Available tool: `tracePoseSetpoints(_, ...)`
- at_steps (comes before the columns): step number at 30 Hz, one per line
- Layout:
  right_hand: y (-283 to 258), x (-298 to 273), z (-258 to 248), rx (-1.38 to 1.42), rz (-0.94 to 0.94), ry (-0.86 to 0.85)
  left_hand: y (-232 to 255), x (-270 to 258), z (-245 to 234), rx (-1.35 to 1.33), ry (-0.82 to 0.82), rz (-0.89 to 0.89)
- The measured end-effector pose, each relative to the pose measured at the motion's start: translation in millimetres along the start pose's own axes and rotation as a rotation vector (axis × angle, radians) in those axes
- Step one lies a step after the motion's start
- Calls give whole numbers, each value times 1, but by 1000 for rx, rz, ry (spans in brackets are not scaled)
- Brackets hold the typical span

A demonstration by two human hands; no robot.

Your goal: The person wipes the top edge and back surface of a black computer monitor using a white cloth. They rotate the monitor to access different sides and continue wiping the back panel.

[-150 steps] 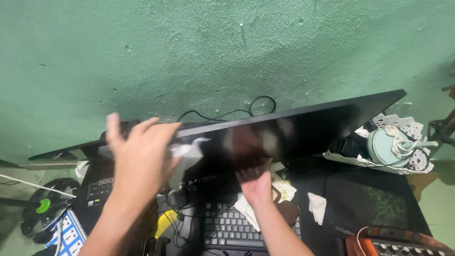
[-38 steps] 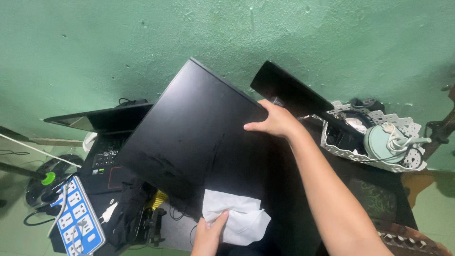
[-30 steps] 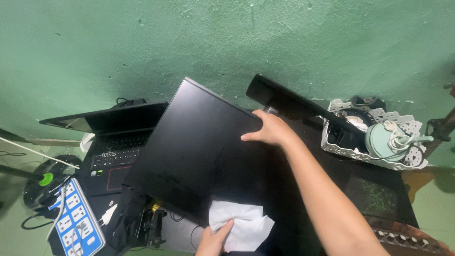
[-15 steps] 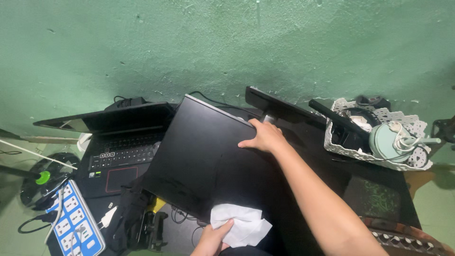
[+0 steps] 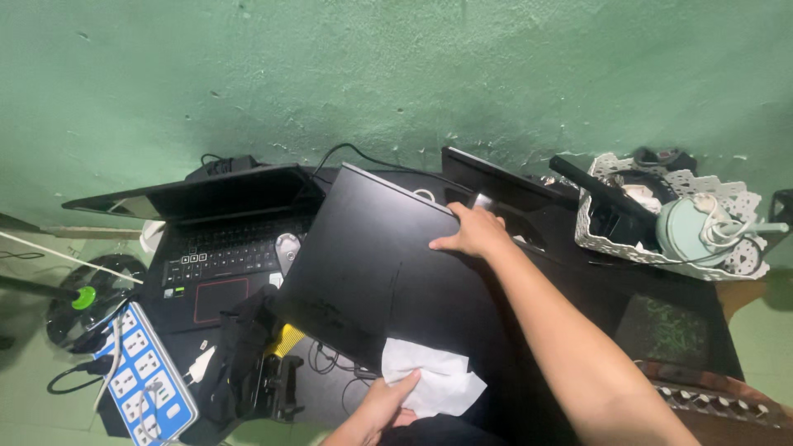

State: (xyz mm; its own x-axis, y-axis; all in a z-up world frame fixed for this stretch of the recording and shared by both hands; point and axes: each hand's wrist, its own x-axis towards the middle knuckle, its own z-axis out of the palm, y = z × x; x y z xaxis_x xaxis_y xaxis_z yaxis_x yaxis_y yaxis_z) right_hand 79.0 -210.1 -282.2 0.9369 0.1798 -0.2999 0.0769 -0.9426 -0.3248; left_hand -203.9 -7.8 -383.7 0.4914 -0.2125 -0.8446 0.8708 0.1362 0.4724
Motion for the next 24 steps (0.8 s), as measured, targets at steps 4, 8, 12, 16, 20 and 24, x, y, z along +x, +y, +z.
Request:
tracePoseSetpoints(4, -1, 2, 3, 5, 15, -4, 6, -4, -3, 125, -14, -14)
tracePoseSetpoints(8, -2, 6, 4, 3, 38, -42, 15, -9, -10, 316, -10, -44)
tracePoseSetpoints(12, 2, 6, 8, 13, 63, -78, 21, -18, -19, 367, -49, -38)
tracePoseSetpoints(16, 0, 4, 7, 10, 86, -97, 25, -23, -27, 393, -16, -2)
tracePoseSetpoints(20, -5, 3, 3, -41, 103, -111, 32, -17, -35, 461, 34, 27)
tracePoseSetpoints(24, -8, -6, 5, -52, 110, -57, 48, -12, -48, 355, 51, 224)
